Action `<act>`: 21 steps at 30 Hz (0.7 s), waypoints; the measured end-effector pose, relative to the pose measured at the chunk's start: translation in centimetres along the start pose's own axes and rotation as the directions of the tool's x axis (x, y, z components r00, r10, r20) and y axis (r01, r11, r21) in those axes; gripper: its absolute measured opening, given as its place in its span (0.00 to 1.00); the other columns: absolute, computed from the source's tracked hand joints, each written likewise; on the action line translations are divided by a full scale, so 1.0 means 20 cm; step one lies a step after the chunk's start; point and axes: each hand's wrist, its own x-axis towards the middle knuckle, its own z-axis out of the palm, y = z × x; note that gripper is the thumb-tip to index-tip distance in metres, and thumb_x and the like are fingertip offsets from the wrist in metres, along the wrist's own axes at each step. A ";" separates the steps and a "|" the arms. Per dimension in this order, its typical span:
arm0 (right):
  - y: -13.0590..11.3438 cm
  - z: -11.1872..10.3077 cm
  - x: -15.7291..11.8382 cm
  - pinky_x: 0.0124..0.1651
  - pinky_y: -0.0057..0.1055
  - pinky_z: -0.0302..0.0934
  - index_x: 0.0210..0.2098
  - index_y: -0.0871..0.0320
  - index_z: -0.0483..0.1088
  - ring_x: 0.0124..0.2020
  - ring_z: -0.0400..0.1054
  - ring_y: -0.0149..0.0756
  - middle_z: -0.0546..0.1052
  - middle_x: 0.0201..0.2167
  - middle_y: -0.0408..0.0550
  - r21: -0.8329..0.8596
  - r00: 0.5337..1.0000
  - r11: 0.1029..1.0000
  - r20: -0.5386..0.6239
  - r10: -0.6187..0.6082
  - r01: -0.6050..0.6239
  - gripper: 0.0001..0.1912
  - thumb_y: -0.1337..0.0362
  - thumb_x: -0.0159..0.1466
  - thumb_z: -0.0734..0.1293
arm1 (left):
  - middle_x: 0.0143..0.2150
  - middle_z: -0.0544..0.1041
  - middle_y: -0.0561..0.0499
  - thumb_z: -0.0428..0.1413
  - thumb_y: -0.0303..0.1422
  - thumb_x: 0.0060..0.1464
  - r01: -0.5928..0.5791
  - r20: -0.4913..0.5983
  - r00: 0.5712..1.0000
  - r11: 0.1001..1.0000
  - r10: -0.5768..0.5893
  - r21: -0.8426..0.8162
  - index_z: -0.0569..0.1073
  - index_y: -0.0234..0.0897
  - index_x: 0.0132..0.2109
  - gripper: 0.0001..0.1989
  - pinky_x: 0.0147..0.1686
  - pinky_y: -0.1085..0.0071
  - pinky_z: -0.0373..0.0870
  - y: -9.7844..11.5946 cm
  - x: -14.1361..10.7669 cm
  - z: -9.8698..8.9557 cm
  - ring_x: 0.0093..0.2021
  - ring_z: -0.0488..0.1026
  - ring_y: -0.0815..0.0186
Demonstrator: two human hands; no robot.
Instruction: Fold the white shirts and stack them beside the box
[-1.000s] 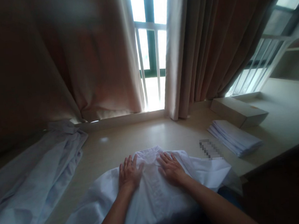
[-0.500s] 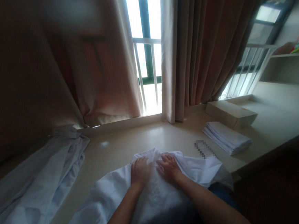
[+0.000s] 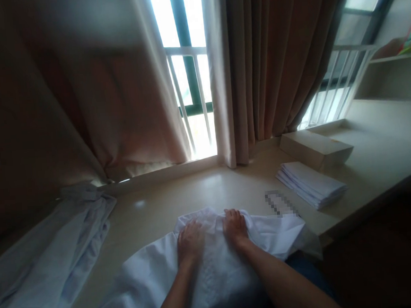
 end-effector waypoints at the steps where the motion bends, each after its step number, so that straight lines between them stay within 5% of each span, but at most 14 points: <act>1: 0.01 0.00 0.01 0.51 0.39 0.54 0.52 0.50 0.68 0.49 0.62 0.44 0.71 0.47 0.53 -0.005 1.000 1.000 0.004 0.016 -0.016 0.16 0.60 0.67 0.57 | 0.62 0.68 0.50 0.46 0.39 0.60 -0.003 0.002 1.000 1.000 0.003 0.013 0.73 0.46 0.53 0.17 0.62 0.56 0.50 0.01 0.00 0.00 0.63 0.59 0.59; 4: 0.04 -0.01 0.03 0.51 0.44 0.53 0.52 0.43 0.69 0.49 0.61 0.47 0.70 0.46 0.53 -0.015 0.999 0.999 0.036 -0.038 0.039 0.16 0.55 0.67 0.57 | 0.64 0.65 0.51 0.45 0.41 0.61 -0.028 0.015 1.000 0.997 0.027 0.065 0.70 0.49 0.56 0.19 0.63 0.54 0.49 0.03 -0.01 0.01 0.64 0.56 0.58; 8: 0.09 0.02 0.03 0.57 0.53 0.45 0.56 0.37 0.66 0.58 0.55 0.51 0.65 0.58 0.51 0.011 0.987 0.990 0.078 -0.143 0.143 0.19 0.49 0.67 0.55 | 0.66 0.61 0.50 0.45 0.43 0.61 -0.033 0.038 0.999 0.992 0.029 0.123 0.66 0.52 0.60 0.22 0.63 0.50 0.46 0.05 -0.01 0.03 0.66 0.53 0.56; 12: 0.11 0.10 0.04 0.61 0.57 0.37 0.61 0.40 0.60 0.66 0.43 0.54 0.56 0.66 0.48 0.022 0.994 0.998 0.088 -0.059 0.058 0.24 0.47 0.67 0.55 | 0.66 0.61 0.49 0.45 0.42 0.61 -0.057 0.044 0.998 0.988 0.051 0.142 0.65 0.50 0.61 0.22 0.63 0.50 0.46 0.05 -0.01 0.05 0.66 0.53 0.55; 15: 0.10 0.09 0.03 0.62 0.56 0.38 0.62 0.48 0.59 0.66 0.43 0.53 0.57 0.66 0.52 0.021 0.997 0.998 0.041 -0.061 0.060 0.25 0.52 0.68 0.55 | 0.64 0.64 0.42 0.44 0.43 0.61 -0.039 -0.023 0.999 0.987 0.043 0.155 0.67 0.39 0.60 0.24 0.64 0.54 0.49 0.04 -0.01 0.04 0.65 0.55 0.55; 18: 0.07 0.02 0.00 0.63 0.50 0.40 0.61 0.54 0.60 0.65 0.48 0.46 0.61 0.63 0.54 0.025 0.963 0.963 -0.038 -0.267 0.268 0.22 0.60 0.69 0.54 | 0.63 0.64 0.39 0.44 0.44 0.61 0.021 -0.147 0.989 0.985 0.005 0.171 0.67 0.32 0.58 0.26 0.64 0.55 0.49 0.04 -0.03 0.02 0.66 0.54 0.54; 21: 0.05 -0.06 -0.03 0.61 0.44 0.46 0.52 0.52 0.68 0.60 0.56 0.41 0.67 0.58 0.50 0.027 0.843 0.842 -0.019 -0.538 0.539 0.16 0.63 0.69 0.55 | 0.62 0.66 0.41 0.43 0.43 0.62 0.013 -0.202 0.979 0.987 0.020 0.161 0.70 0.36 0.55 0.23 0.63 0.55 0.50 0.04 -0.05 0.00 0.65 0.56 0.54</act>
